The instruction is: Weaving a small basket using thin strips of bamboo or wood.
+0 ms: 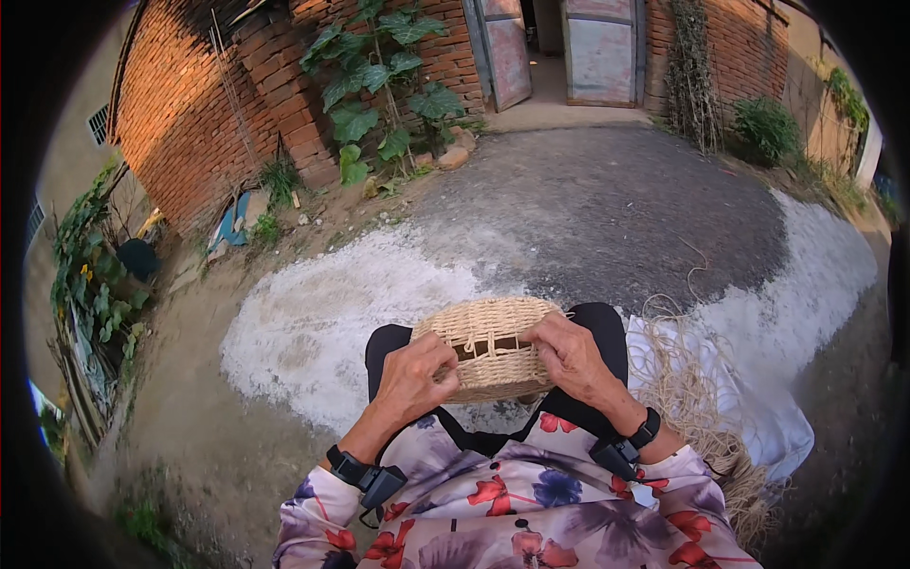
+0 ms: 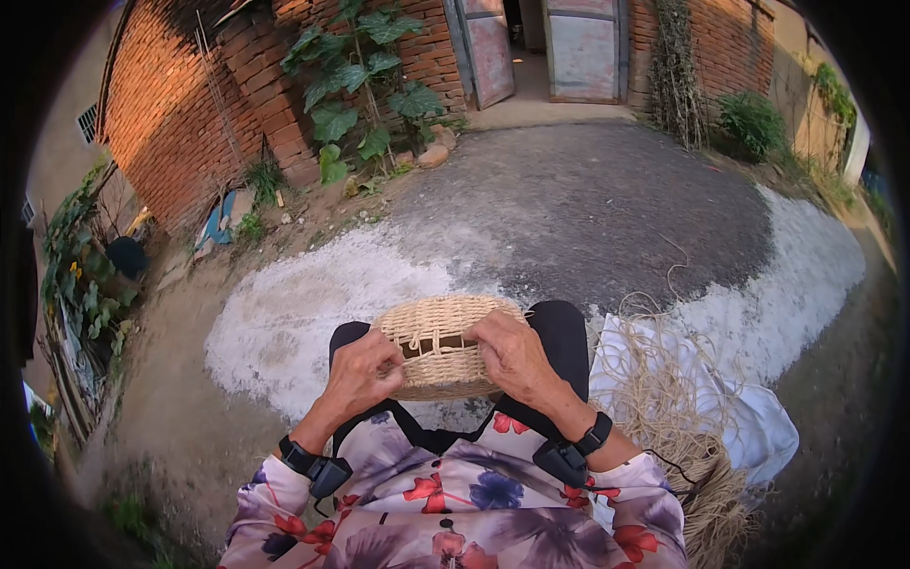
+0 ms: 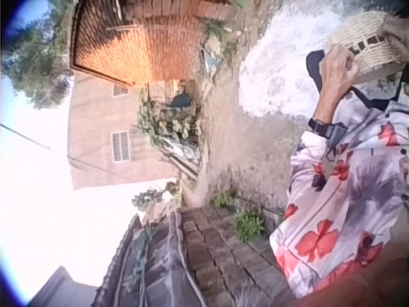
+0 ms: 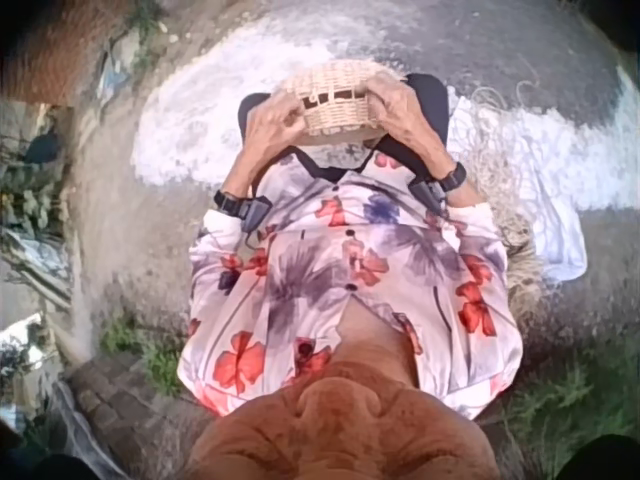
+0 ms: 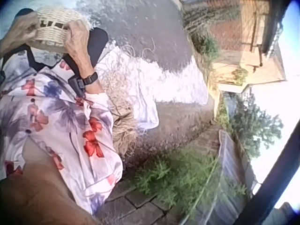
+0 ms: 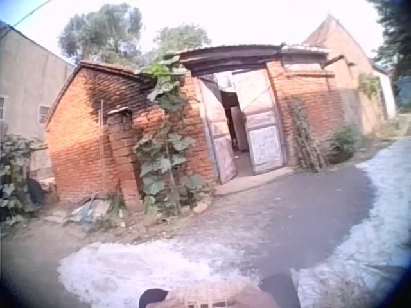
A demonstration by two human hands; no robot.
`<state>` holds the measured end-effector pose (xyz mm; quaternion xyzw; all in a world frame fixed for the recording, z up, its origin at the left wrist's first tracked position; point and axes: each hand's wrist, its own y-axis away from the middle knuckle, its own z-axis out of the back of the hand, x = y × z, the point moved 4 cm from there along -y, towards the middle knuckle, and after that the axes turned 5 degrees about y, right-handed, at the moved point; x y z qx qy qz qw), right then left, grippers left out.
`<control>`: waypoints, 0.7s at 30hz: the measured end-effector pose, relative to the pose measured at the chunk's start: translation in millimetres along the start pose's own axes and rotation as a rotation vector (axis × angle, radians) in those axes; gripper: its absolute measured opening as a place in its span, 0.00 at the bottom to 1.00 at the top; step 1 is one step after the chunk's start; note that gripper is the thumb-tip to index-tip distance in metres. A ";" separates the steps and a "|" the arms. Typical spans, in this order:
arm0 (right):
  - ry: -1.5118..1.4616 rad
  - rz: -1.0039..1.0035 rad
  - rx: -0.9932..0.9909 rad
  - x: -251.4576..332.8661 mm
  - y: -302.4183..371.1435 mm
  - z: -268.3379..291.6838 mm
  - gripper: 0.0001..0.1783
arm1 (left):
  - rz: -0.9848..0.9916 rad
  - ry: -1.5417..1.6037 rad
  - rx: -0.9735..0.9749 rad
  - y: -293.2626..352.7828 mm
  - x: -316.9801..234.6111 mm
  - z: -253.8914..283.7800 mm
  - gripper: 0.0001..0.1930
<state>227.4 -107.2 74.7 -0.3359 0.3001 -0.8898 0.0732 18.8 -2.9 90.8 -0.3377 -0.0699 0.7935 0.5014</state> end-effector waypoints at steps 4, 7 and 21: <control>0.245 0.082 0.092 18.5 3.4 -15.9 0.15 | 0.032 -0.014 0.017 -3.1 5.1 -3.1 0.05; 0.356 0.067 0.191 19.1 0.2 -20.3 0.14 | 0.113 0.101 0.034 1.5 10.7 -4.3 0.05; 0.069 0.137 0.107 39.5 -20.4 -53.6 0.06 | 0.253 0.354 -0.183 22.5 31.2 1.9 0.10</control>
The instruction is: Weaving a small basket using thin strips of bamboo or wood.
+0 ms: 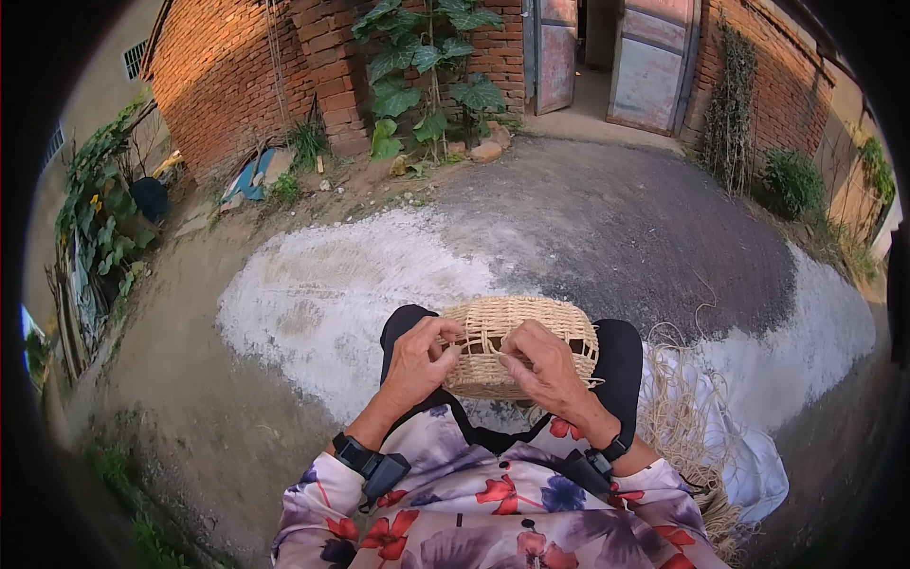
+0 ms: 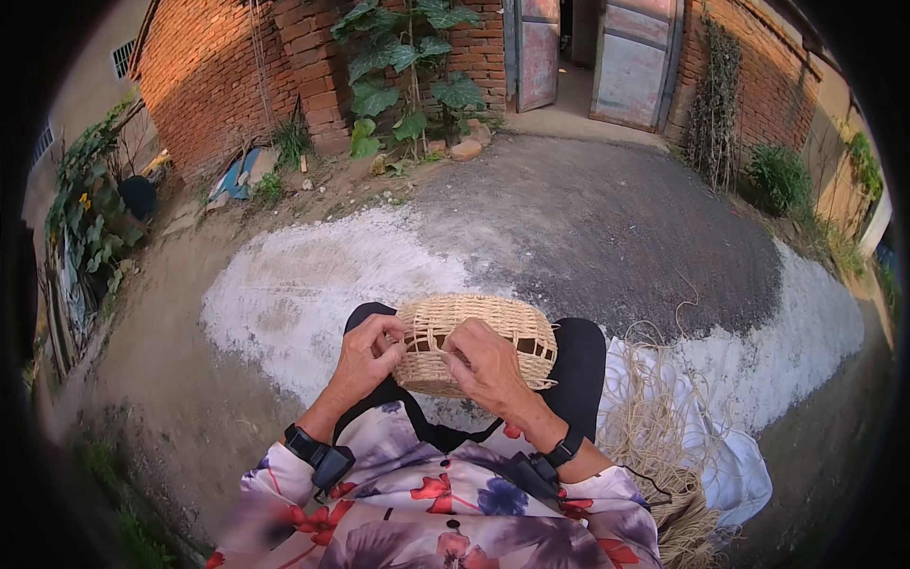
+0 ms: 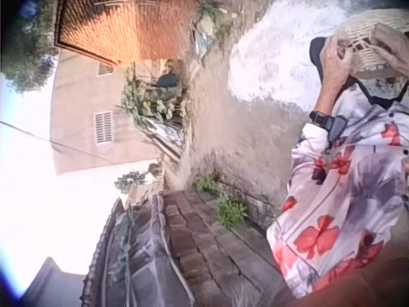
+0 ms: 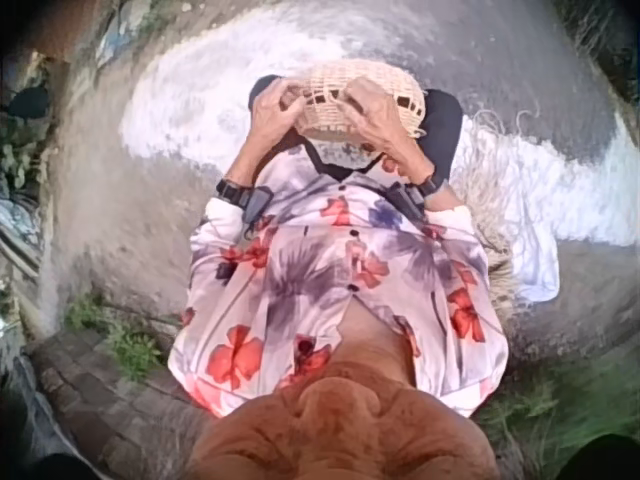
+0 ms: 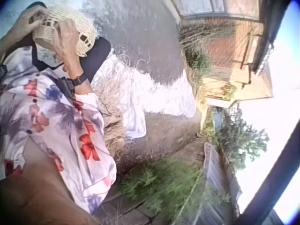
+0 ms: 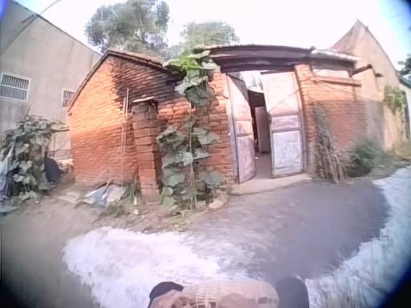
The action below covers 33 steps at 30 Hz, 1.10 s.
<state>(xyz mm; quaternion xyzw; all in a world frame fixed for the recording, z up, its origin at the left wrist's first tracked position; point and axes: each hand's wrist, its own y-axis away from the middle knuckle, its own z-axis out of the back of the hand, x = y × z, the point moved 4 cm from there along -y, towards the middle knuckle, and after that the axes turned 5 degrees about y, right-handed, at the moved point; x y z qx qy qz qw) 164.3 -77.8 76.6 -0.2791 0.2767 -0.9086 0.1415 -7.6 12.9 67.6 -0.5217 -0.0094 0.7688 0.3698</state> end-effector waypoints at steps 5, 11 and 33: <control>-0.292 -0.216 0.021 -10.9 -1.2 -0.1 0.04 | -0.081 -0.207 -0.042 7.1 5.9 -1.6 0.07; -0.282 -0.279 0.066 -10.5 -2.0 -4.0 0.08 | -0.226 -0.391 -0.073 -0.8 -1.6 -13.8 0.06; -0.056 -0.096 0.082 -2.2 -6.5 3.7 0.18 | -0.147 -0.263 0.043 5.1 20.2 -12.7 0.09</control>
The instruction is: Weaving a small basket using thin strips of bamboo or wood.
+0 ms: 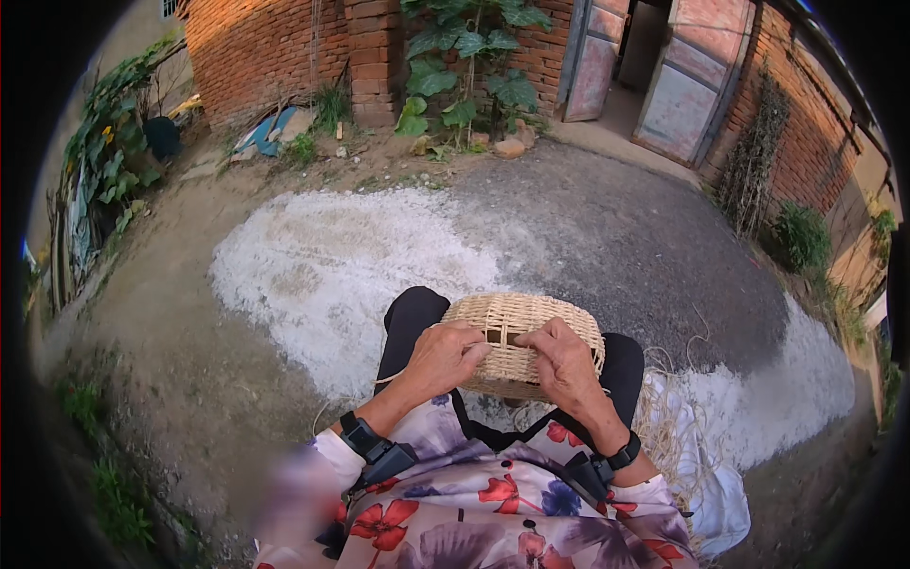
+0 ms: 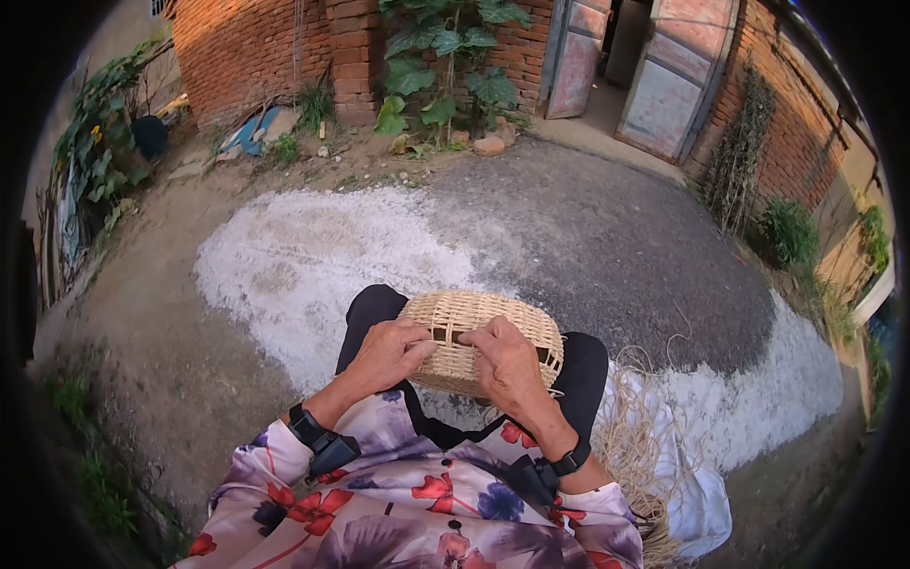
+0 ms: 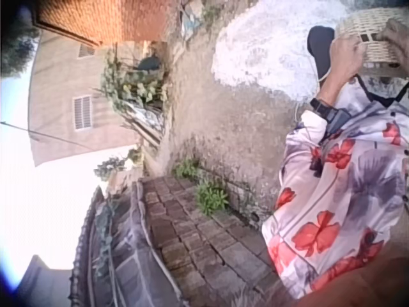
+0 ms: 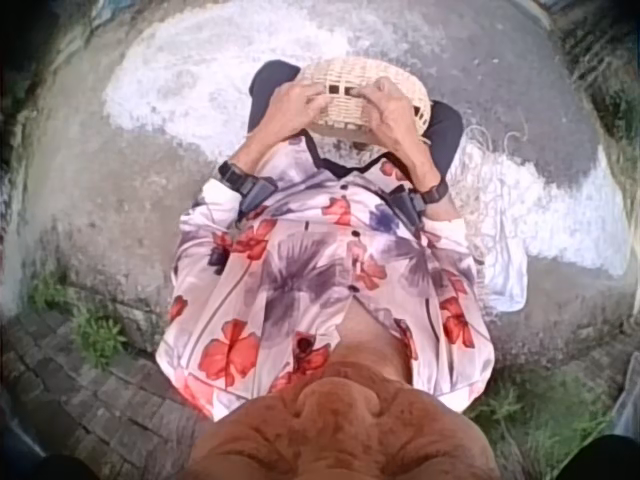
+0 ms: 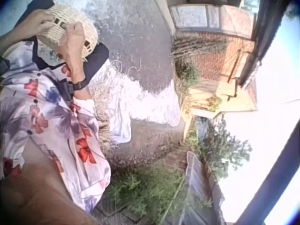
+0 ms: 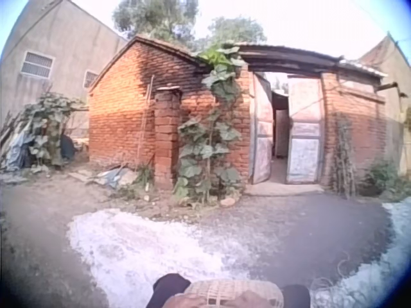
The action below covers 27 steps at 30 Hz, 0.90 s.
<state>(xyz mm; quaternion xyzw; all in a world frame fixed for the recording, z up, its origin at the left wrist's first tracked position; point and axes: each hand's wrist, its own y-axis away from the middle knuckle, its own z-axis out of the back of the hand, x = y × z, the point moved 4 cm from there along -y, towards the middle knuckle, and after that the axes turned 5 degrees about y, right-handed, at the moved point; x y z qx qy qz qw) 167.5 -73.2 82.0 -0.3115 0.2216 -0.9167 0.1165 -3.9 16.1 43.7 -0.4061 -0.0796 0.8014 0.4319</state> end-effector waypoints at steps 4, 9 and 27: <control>-0.065 -0.010 -0.002 -14.5 0.6 6.3 0.18 | 0.326 0.300 0.166 -13.0 10.5 -3.0 0.13; -0.434 -0.249 -0.053 -82.1 16.5 9.9 0.13 | 0.176 -0.186 0.343 -65.4 -32.5 -20.8 0.13; -0.110 -0.365 -0.332 -85.9 62.5 1.2 0.15 | -0.055 -0.137 0.330 -56.5 -65.9 -77.7 0.10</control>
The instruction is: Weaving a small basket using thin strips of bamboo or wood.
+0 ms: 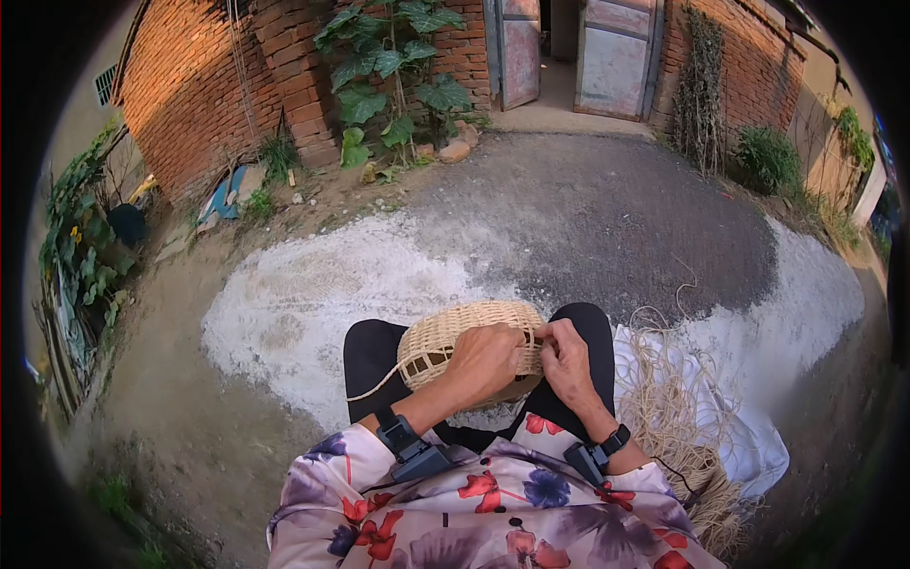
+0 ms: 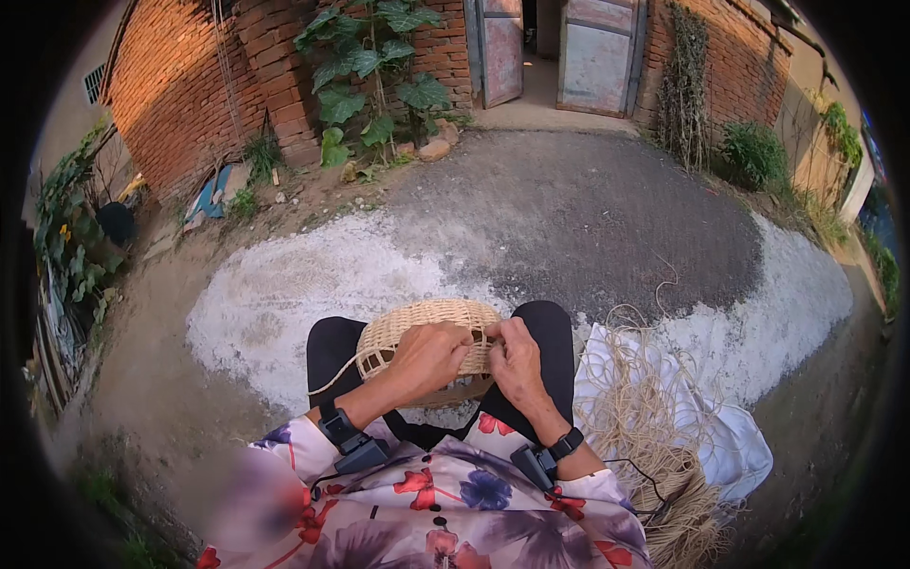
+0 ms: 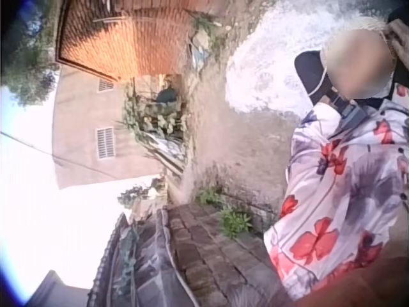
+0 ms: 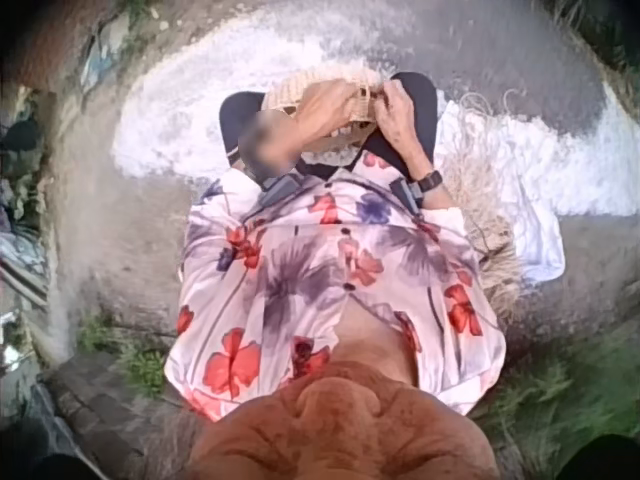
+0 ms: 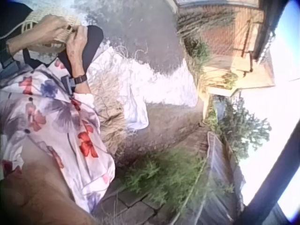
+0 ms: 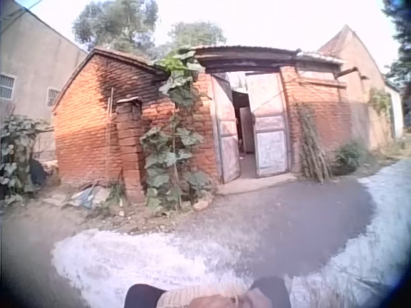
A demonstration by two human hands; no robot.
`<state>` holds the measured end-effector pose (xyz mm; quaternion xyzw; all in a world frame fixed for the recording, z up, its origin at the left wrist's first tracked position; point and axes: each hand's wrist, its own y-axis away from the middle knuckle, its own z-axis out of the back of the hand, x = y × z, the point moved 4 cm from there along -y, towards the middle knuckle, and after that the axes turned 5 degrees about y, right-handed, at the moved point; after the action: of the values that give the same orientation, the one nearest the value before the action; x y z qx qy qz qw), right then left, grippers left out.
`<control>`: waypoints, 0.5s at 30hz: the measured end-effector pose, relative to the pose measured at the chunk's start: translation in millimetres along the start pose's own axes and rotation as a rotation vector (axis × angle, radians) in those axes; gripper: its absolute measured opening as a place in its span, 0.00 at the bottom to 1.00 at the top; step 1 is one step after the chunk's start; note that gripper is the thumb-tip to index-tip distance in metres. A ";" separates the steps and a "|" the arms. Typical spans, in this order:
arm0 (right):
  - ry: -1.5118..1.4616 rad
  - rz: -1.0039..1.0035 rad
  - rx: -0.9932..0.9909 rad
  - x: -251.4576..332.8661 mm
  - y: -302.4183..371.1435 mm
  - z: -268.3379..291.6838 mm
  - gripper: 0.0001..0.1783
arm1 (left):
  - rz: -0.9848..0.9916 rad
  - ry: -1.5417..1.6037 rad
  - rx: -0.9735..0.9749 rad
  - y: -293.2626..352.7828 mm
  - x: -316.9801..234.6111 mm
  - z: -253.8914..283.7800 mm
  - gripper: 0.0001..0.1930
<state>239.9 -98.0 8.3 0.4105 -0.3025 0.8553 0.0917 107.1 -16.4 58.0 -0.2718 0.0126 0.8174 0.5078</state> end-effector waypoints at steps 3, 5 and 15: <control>-0.049 0.005 0.099 7.7 3.8 -0.9 0.14 | -0.024 0.250 -0.092 18.2 8.4 4.6 0.08; -0.037 0.021 0.105 4.6 1.8 1.7 0.14 | 0.068 0.355 -0.290 28.5 12.8 25.8 0.09; -0.232 -0.064 0.116 -18.1 4.8 -1.4 0.06 | 0.210 0.005 -0.063 80.6 51.5 40.0 0.18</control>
<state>248.7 -99.4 -8.2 0.5206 -0.2479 0.8149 0.0593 5.0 -1.1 47.9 -0.2869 0.0169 0.8654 0.4105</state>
